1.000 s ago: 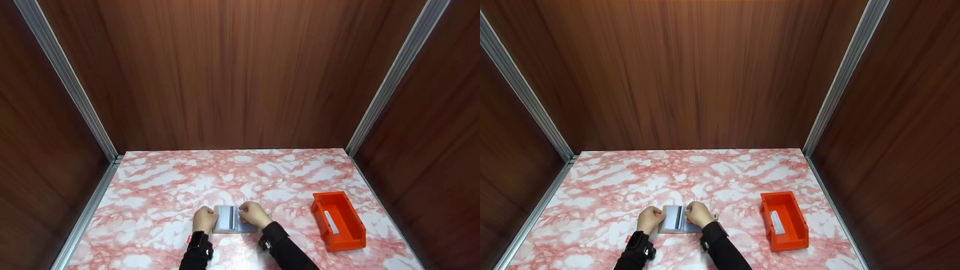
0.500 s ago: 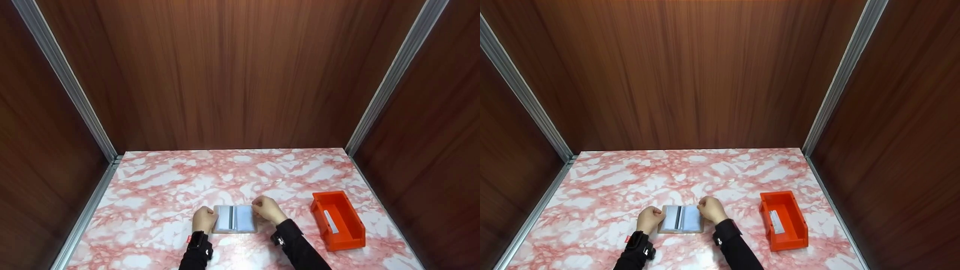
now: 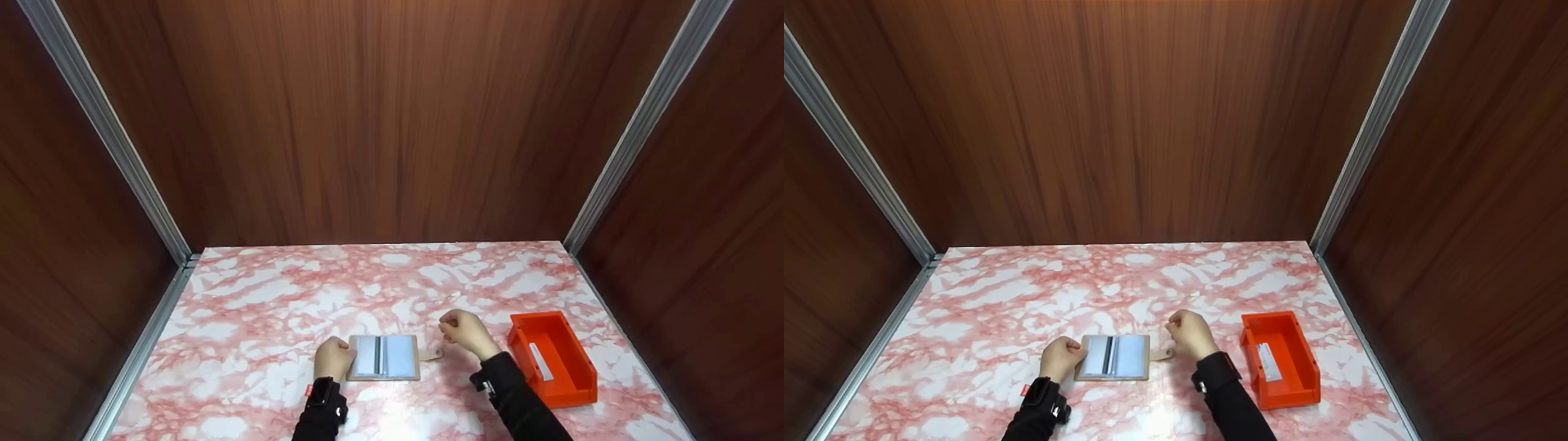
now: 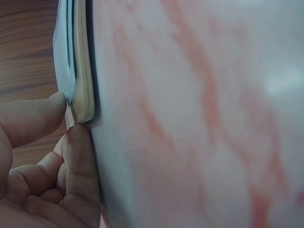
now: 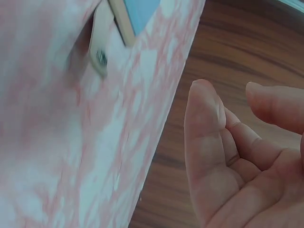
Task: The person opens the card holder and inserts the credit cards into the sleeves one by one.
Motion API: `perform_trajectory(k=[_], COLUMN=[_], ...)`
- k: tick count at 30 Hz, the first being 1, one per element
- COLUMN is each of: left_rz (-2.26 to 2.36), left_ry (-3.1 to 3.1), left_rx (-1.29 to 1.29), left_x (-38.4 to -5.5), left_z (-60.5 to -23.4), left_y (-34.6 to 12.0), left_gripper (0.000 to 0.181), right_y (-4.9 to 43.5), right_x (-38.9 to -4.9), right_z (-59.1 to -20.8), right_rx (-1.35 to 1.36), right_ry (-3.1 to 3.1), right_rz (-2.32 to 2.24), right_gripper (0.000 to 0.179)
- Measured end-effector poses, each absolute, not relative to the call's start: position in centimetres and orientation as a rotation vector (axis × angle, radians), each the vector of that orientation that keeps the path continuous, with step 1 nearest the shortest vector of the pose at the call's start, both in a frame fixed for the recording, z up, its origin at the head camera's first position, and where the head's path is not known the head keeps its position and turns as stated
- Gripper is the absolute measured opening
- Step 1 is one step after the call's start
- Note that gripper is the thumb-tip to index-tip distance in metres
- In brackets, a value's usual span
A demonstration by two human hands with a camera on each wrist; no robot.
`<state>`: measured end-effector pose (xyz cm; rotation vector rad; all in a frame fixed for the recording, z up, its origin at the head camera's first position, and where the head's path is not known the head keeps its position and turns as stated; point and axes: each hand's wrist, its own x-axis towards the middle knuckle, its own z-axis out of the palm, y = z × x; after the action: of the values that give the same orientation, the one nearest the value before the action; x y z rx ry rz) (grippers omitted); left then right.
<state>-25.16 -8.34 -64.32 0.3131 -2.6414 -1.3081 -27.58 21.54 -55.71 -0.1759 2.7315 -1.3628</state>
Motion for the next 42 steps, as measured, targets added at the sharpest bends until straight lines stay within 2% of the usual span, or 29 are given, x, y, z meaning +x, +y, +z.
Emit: perform_trajectory(k=[8, 22, 42], left_rz=[-1.316, -1.294, -1.313], left_ry=[-2.654, -2.647, -2.622], left_rx=[0.321, 0.327, 0.319], left_x=[-25.4, -25.5, -25.5], left_z=[-64.6, -64.9, -64.8], left_y=[-8.5, -8.4, -8.5], left_gripper=[0.015, 0.014, 0.014], right_y=[24.4, 30.3, 36.6], right_x=[-27.6, -27.1, -27.0], right_z=[-54.4, -52.3, -51.8], right_rx=[-0.112, -0.079, -0.001], right_ry=[2.766, 2.833, 2.945], right_rz=[-1.322, -1.239, -1.046], right_gripper=[0.014, 0.021, 0.022])
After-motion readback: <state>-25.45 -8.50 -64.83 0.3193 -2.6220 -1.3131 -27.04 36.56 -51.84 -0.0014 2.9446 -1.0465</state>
